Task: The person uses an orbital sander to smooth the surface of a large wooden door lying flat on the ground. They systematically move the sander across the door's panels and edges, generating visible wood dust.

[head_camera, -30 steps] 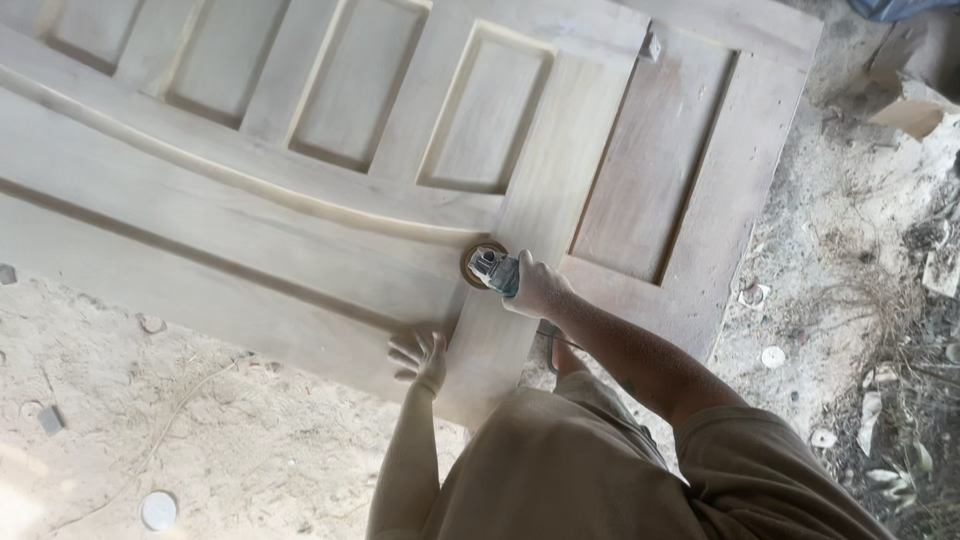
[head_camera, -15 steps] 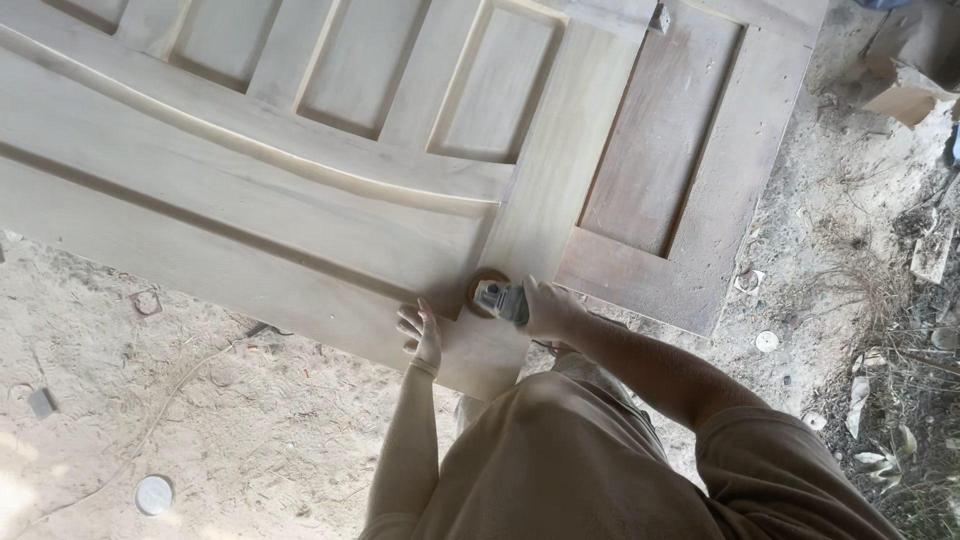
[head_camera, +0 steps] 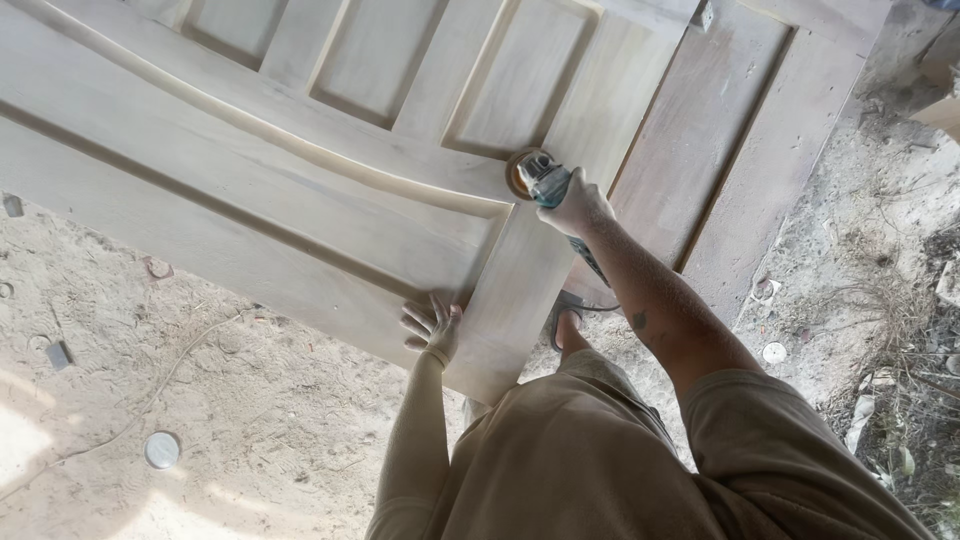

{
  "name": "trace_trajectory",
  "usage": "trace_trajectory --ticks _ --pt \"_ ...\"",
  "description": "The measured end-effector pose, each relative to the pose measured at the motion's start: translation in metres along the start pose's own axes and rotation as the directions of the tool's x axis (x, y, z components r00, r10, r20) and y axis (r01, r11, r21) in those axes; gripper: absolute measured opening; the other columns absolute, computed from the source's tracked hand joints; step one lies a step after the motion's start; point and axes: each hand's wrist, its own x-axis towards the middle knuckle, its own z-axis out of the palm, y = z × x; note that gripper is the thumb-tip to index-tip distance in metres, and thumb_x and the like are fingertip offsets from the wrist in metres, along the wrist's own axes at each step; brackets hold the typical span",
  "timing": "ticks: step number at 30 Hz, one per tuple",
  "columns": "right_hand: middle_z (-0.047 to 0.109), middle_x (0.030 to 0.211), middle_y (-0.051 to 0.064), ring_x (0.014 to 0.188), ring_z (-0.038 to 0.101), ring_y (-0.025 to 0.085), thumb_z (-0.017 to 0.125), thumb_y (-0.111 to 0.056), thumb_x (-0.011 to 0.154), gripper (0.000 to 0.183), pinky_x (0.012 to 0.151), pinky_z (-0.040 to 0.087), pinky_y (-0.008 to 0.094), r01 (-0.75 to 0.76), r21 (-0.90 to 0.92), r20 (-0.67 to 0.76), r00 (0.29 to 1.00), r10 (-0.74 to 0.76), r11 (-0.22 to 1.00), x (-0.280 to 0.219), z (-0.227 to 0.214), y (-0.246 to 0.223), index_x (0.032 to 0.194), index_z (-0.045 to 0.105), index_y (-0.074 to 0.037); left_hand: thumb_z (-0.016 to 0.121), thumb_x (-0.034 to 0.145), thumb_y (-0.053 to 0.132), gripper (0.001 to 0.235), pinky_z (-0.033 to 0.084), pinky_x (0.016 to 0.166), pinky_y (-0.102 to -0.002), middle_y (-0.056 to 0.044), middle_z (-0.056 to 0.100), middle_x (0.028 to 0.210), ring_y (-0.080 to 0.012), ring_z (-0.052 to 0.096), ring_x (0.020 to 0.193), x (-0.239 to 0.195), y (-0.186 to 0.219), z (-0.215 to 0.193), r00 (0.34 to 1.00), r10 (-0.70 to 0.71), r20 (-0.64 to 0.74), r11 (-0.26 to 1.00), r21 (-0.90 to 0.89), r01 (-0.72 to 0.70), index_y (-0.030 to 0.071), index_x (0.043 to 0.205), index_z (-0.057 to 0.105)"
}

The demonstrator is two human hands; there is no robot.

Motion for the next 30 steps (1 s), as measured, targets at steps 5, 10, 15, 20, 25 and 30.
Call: trace_trajectory --ticks 5,10,15,20,25,30 --pt "0.069 0.109 0.026 0.101 0.072 0.039 0.078 -0.041 0.078 0.081 0.089 0.062 0.046 0.1 -0.059 0.005 0.995 -0.1 0.993 -0.007 0.023 -0.029 0.134 0.036 0.001 0.01 0.086 0.086 0.096 -0.022 0.101 -0.083 -0.017 -0.05 0.156 -0.0462 -0.049 0.14 0.006 -0.002 -0.001 1.0 0.012 0.013 1.0 0.006 -0.012 0.034 0.163 -0.014" --pt "0.069 0.109 0.024 0.102 0.073 0.037 0.077 -0.041 0.078 0.077 0.088 0.064 0.047 0.058 -0.044 0.006 0.998 -0.058 0.997 -0.012 0.026 -0.015 0.132 0.038 -0.001 0.011 0.083 0.088 0.1 -0.023 0.099 -0.084 -0.018 -0.051 0.156 -0.0467 -0.05 0.138 0.005 -0.003 0.005 0.999 0.03 0.019 0.998 -0.052 -0.029 0.033 0.163 -0.013" --pt "0.069 0.11 0.025 0.102 0.072 0.038 0.081 -0.043 0.078 0.078 0.089 0.062 0.048 -0.006 -0.09 -0.061 0.998 0.001 0.996 -0.017 0.019 0.015 0.13 0.04 -0.001 0.012 0.083 0.089 0.101 -0.023 0.1 -0.084 -0.018 -0.051 0.155 -0.0465 -0.05 0.138 0.009 -0.005 0.003 0.999 0.027 0.039 0.999 -0.025 -0.026 0.033 0.163 -0.015" --pt "0.068 0.11 0.026 0.098 0.074 0.037 0.08 -0.045 0.079 0.082 0.081 0.065 0.043 -0.14 0.066 -0.117 0.982 0.147 0.988 -0.035 0.017 0.047 0.131 0.038 0.004 0.012 0.086 0.087 0.099 -0.022 0.099 -0.084 -0.021 -0.052 0.154 -0.0475 -0.051 0.138 0.008 -0.006 0.004 0.999 0.015 0.04 1.0 0.017 -0.016 0.03 0.163 -0.016" --pt "0.064 0.11 0.025 0.092 0.074 0.034 0.077 -0.034 0.083 0.081 0.066 0.068 0.039 -0.14 0.18 -0.092 0.983 0.158 0.974 -0.07 0.04 0.061 0.135 0.032 0.008 0.012 0.087 0.086 0.097 -0.021 0.103 -0.082 -0.02 -0.049 0.157 -0.0457 -0.048 0.141 0.006 0.007 0.003 0.999 -0.037 -0.02 0.997 0.067 0.038 0.031 0.164 -0.013" --pt "0.069 0.106 0.021 0.087 0.076 0.031 0.076 -0.029 0.081 0.08 0.068 0.067 0.037 0.04 0.034 0.138 0.99 -0.044 0.999 -0.109 0.087 0.05 0.14 0.032 0.003 0.011 0.086 0.087 0.098 -0.02 0.11 -0.081 -0.019 -0.044 0.161 -0.0443 -0.044 0.146 -0.01 0.029 -0.003 0.989 -0.096 -0.108 0.993 0.051 0.102 0.033 0.164 -0.012"
